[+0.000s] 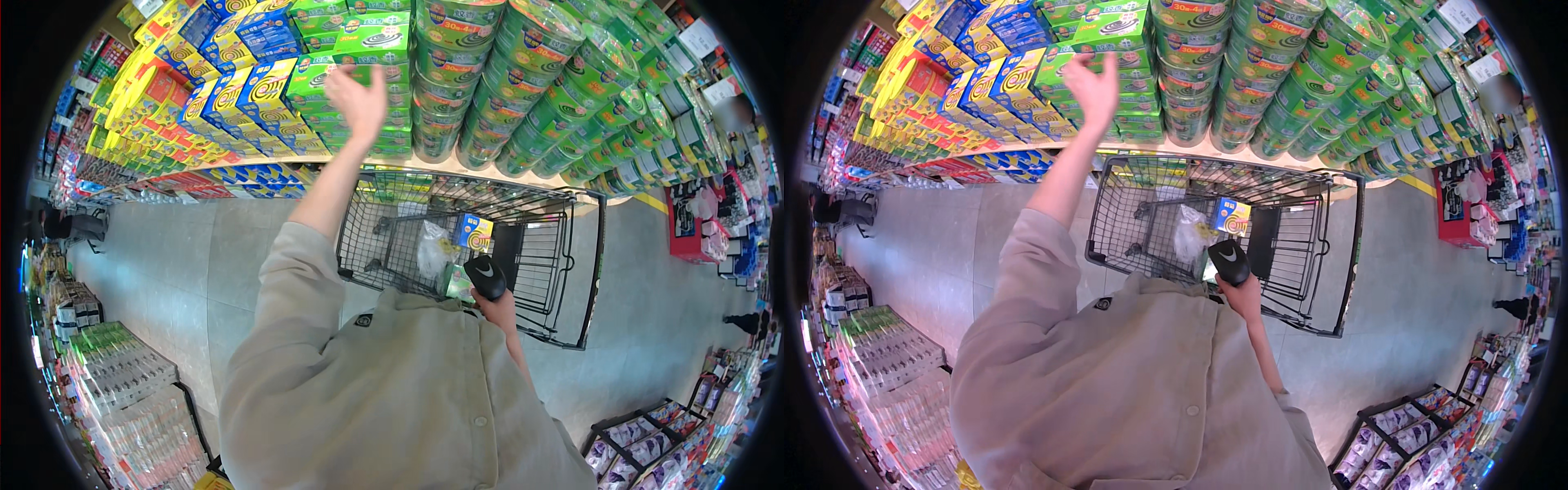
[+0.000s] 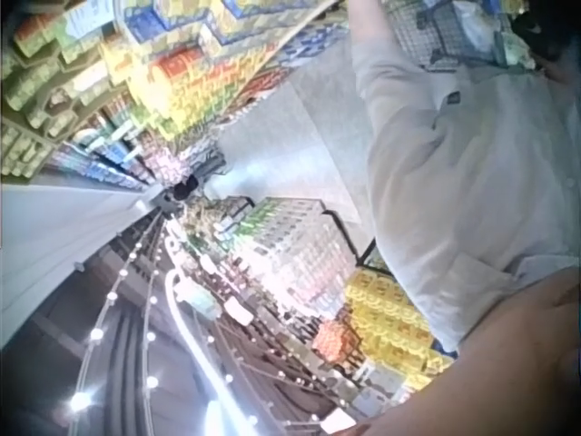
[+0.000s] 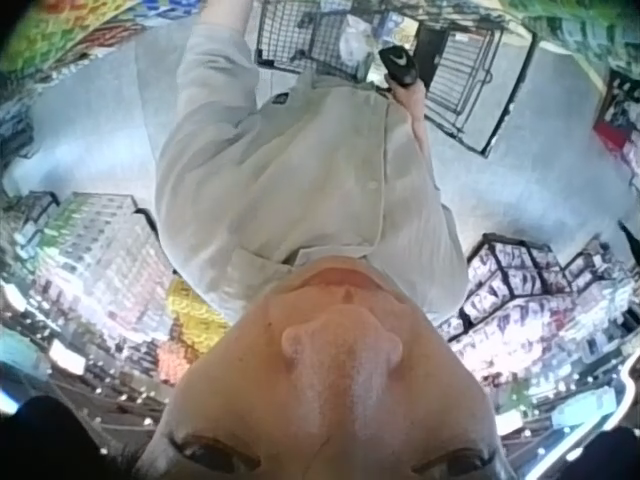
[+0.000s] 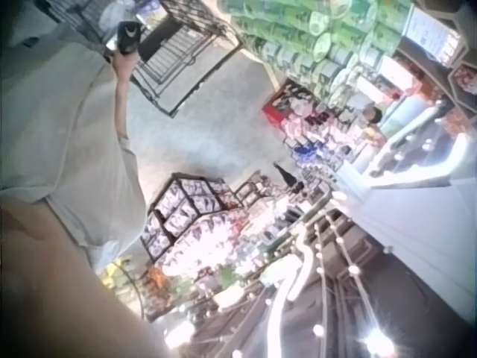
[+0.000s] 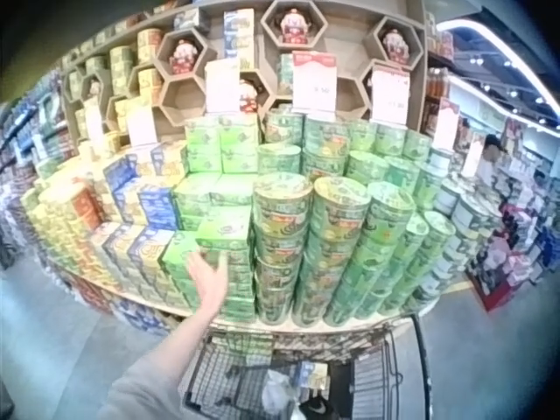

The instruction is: Picking up various packaged snack items and placing them into a shopping cart in a supermarket.

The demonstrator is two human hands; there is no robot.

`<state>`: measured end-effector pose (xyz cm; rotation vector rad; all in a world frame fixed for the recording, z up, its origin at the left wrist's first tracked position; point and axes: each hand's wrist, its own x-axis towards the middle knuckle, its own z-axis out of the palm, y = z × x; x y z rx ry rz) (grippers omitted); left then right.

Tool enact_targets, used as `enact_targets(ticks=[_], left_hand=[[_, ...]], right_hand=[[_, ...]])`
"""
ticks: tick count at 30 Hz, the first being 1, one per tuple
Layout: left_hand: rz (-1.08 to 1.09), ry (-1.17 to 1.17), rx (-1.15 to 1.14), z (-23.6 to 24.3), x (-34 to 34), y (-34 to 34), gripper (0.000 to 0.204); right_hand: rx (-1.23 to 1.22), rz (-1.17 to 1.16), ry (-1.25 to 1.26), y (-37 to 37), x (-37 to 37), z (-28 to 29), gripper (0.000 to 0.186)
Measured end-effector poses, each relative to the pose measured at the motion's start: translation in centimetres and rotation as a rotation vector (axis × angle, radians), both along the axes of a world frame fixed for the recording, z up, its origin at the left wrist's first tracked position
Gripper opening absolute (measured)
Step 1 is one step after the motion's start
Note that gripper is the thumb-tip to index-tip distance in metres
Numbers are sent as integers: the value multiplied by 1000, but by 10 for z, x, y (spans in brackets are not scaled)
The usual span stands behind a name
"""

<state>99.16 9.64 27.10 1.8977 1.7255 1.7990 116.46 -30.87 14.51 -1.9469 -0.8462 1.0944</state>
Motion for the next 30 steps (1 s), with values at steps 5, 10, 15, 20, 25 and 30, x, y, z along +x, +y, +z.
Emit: enact_targets(ticks=[5, 10, 15, 20, 25, 30], left_hand=[[13, -210, -171, 18, -35, 43, 69], [-286, -211, -498, 36, -36, 49, 74], [-343, -181, -543, 24, -42, 61, 71], [-437, -233, -531, 20, -46, 60, 70], [-256, -133, -261, -25, -49, 35, 68], [-602, -24, -607, -116, -54, -63, 42]], right_hand=[[13, 21, 9, 0, -7, -6, 25], [46, 24, 13, 6, -16, 1, 24], [15, -4, 8, 12, -23, 7, 25], [20, -11, -14, 11, -30, -5, 28], [-28, 5, -75, 10, -38, -11, 30], [-68, 7, -108, 4, -42, -20, 32]])
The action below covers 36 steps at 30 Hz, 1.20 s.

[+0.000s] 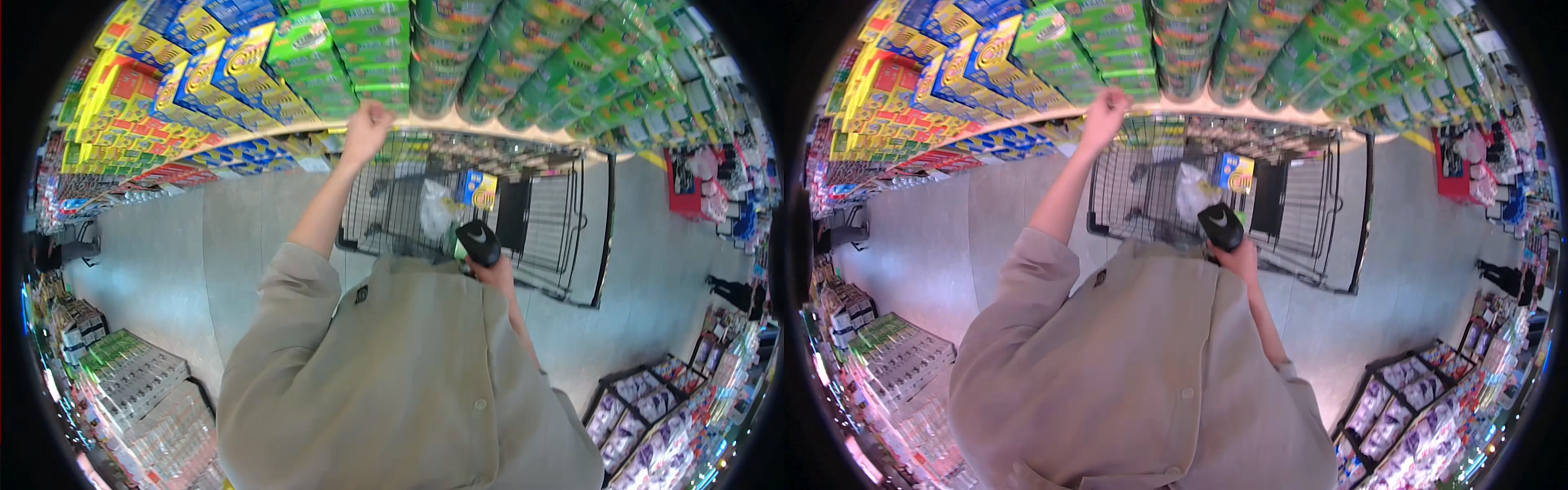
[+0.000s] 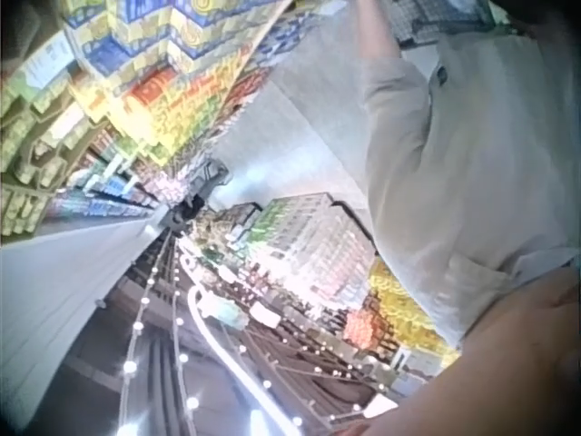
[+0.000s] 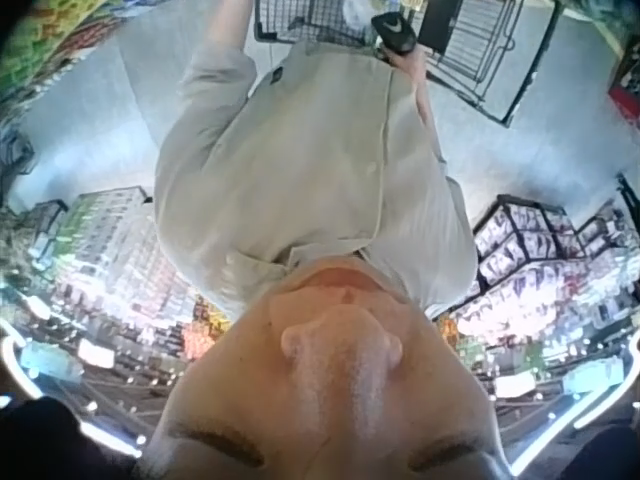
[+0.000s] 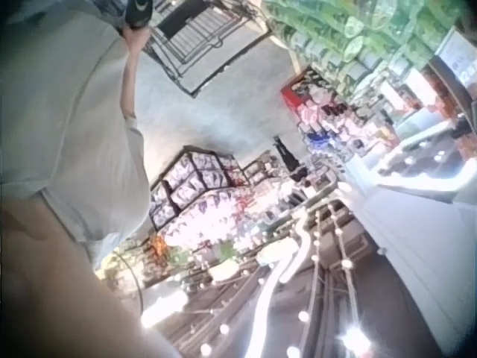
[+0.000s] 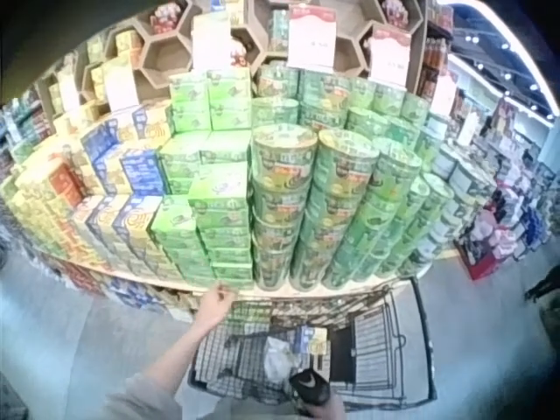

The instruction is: Picking up various packaged snack items and placing them into a shopping cart in a supermarket.

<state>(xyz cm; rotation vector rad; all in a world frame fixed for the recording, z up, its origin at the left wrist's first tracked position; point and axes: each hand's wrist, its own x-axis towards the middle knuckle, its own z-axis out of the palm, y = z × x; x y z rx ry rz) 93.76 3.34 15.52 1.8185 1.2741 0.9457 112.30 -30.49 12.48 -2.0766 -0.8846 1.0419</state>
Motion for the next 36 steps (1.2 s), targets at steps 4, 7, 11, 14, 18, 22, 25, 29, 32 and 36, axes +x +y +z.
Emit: enact_targets(ticks=[4, 7, 11, 14, 18, 22, 25, 29, 32, 36], left_hand=[[-452, 387, -325, -113, -40, -99, 35], [-443, 553, -495, -187, -89, -178, 36], [-445, 756, -405, -193, -90, -225, 37], [-464, 755, -518, -194, -71, -216, 36], [-548, 683, -499, -205, -29, -191, 35], [-514, 578, -551, -245, 10, -185, 38], [-486, 593, -675, -295, 30, -193, 43], [-569, 686, -894, -359, 60, -214, 60], [-584, 620, -943, -360, 104, -233, 76], [-447, 455, -1014, -459, 111, -270, 73]], right_hand=[[41, 21, -109, -8, -4, -10, 34], [-72, 22, -67, -16, -5, -15, 41], [-215, -22, 36, -34, 0, -13, 50], [-226, -87, 91, -46, 1, -20, 50], [-321, -28, 27, -59, 13, -31, 47], [-346, -86, 136, -65, 20, -25, 42], [-358, -133, 175, -63, 26, -23, 40], [-354, -172, 185, -75, 29, -33, 23], [-424, -210, 274, -90, 36, -39, 22], [-466, -219, 280, -94, 40, -41, 25]])
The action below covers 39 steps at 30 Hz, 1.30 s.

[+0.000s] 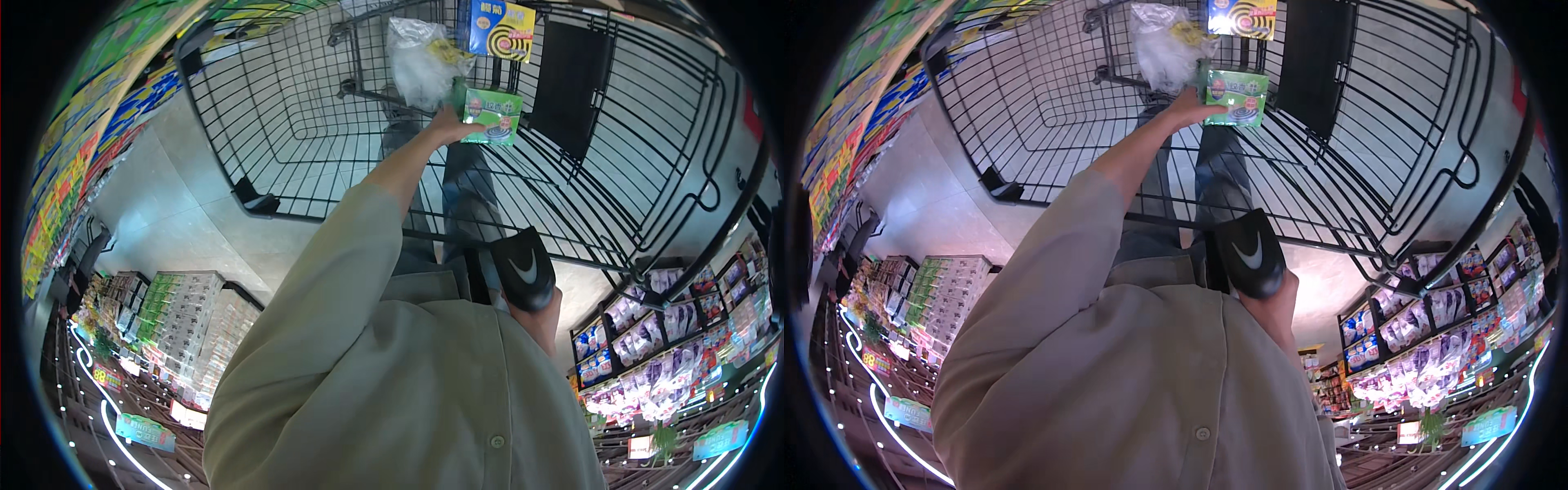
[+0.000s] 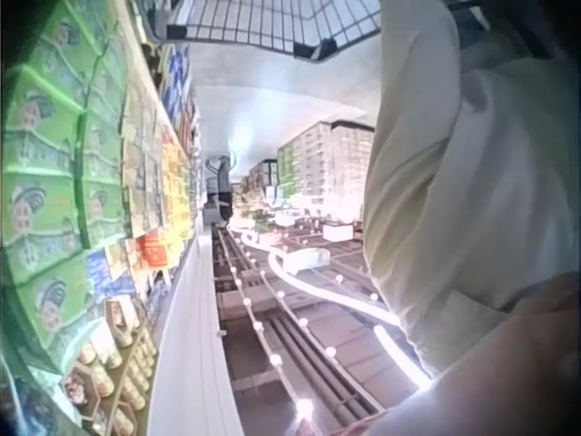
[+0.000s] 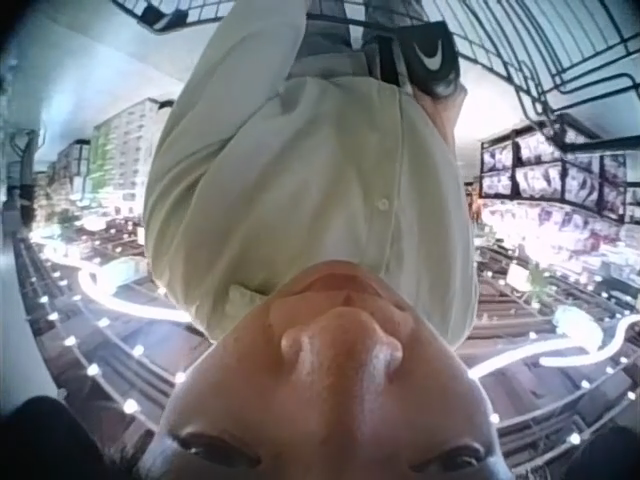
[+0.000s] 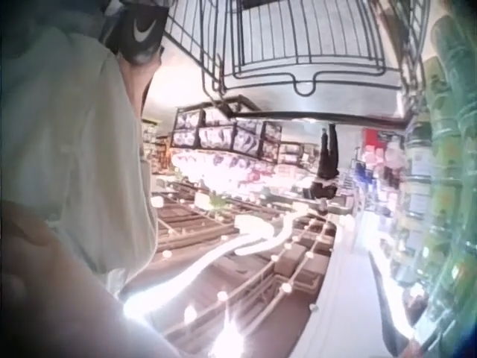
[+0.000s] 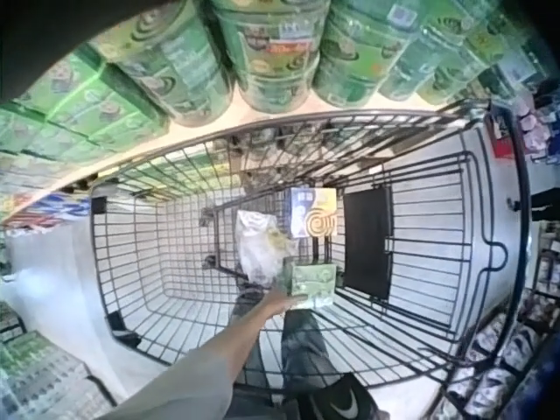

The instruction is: Picking up various packaged snack items and placing them into a shopping cart in a supermarket.

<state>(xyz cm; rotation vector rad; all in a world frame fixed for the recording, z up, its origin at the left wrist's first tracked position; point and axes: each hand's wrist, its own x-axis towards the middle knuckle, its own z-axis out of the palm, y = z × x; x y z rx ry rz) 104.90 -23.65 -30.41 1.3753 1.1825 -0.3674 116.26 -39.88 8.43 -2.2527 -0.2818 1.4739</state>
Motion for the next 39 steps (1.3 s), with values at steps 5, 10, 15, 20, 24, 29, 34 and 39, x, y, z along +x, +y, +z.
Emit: enact_targets(ticks=[5, 10, 15, 20, 24, 29, 34, 39], left_hand=[[396, -84, -289, -15, 16, 8, 99], [445, -135, -344, 33, 35, 19, 85], [539, -40, -218, 30, 35, 12, 74], [497, -183, -474, 17, 29, 25, 91], [574, 2, -369, -18, 22, 12, 111], [275, -16, -15, 10, 27, 10, 125], [-161, -100, -95, -6, 19, 33, 129], [-334, -104, 76, -3, 28, 30, 127]], right_hand=[[-135, 1, 66, -19, 12, -5, 40], [-176, -22, 53, -38, 18, -12, 39], [-143, -69, 66, -38, 15, -11, 39], [-96, -60, -21, -36, 7, -12, 43], [-30, -18, -10, -28, 5, -8, 45], [165, -22, -121, -7, -4, -15, 43], [149, 47, -254, -5, -8, -13, 42], [180, 178, -293, -9, 0, -18, 40]])
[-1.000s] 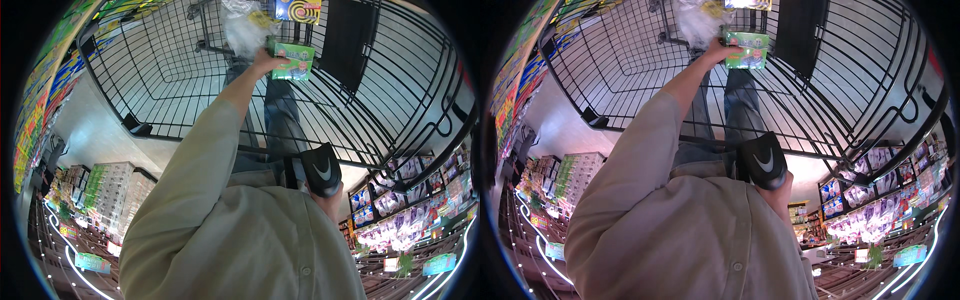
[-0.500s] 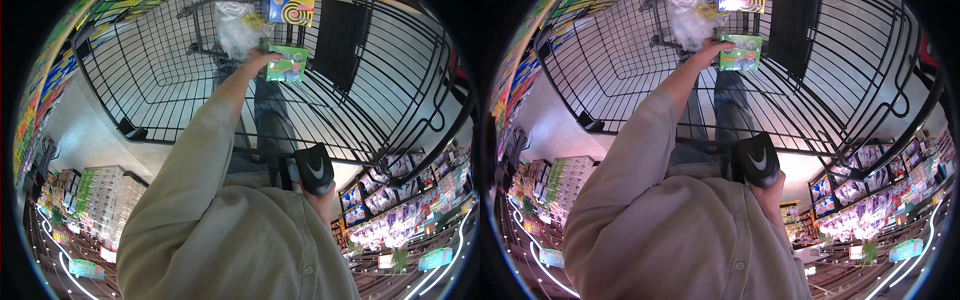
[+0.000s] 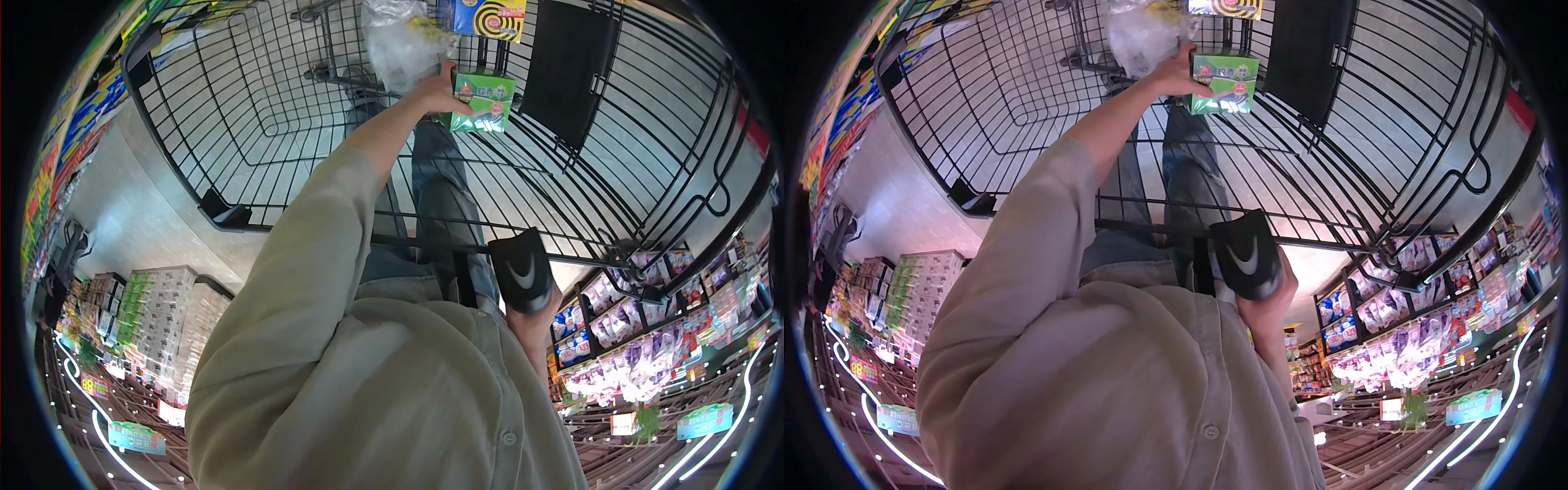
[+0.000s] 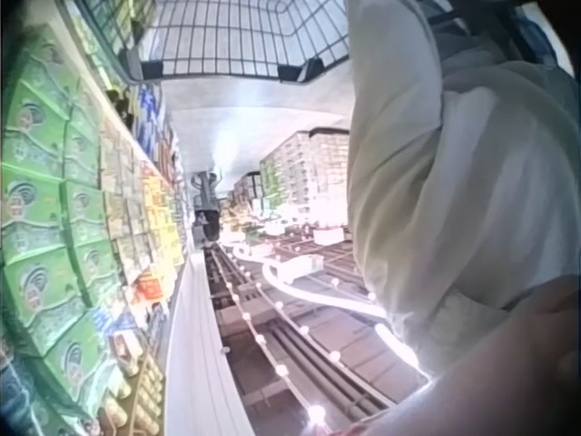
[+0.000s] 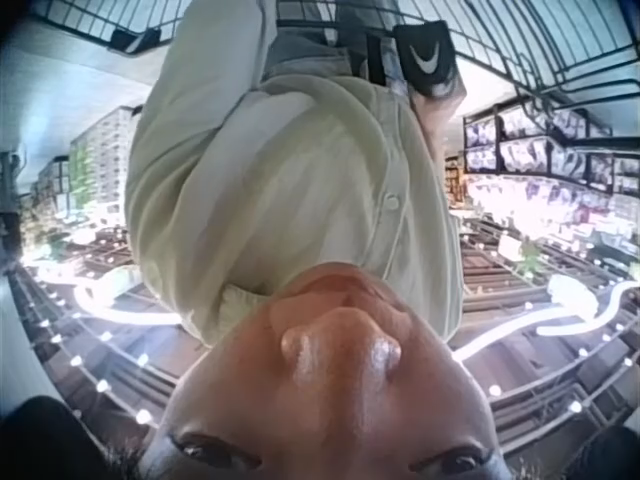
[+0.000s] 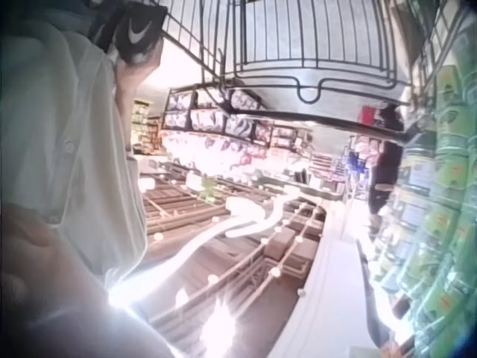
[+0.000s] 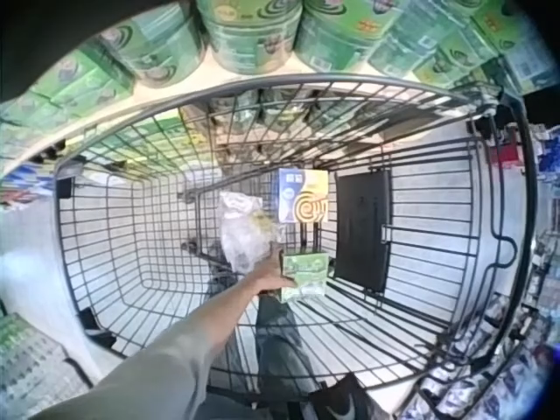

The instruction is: Picking up various packaged snack items and placing them into a shopping cart in a supermarket.

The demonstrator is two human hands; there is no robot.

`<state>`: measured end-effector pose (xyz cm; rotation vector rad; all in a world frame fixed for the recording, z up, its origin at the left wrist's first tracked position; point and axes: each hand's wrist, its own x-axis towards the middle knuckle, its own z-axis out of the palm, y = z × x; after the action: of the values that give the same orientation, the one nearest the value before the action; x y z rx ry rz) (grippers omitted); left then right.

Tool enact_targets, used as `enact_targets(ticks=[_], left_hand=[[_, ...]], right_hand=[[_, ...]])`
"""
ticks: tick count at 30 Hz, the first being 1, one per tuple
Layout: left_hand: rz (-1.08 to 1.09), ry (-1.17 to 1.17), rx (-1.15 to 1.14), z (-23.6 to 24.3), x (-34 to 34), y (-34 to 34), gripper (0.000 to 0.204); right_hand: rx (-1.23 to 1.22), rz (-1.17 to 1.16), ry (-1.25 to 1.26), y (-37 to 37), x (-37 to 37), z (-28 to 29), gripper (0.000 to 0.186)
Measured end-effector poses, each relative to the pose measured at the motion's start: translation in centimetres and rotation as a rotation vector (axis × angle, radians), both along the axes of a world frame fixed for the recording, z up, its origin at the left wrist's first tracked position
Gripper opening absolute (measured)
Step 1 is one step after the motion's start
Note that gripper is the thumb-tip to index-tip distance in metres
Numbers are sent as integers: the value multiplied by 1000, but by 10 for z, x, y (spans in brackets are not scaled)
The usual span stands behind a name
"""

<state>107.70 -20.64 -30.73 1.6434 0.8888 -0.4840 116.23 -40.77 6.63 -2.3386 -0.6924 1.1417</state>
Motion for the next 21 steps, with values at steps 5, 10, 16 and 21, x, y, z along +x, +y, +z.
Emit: enact_targets(ticks=[5, 10, 16, 21], left_hand=[[59, -8, 100, 7, -2, -6, 113], [272, -11, -5, 46, 2, 1, 104], [324, 88, 36, 88, -1, 14, 106], [664, 17, -111, 156, -45, 45, 101]], right_hand=[[52, 104, 18, 6, 8, 2, 37], [36, -11, 73, 5, 12, 2, 36], [86, 75, 25, -1, 19, -1, 37], [8, 233, 79, 6, 31, 3, 34]])
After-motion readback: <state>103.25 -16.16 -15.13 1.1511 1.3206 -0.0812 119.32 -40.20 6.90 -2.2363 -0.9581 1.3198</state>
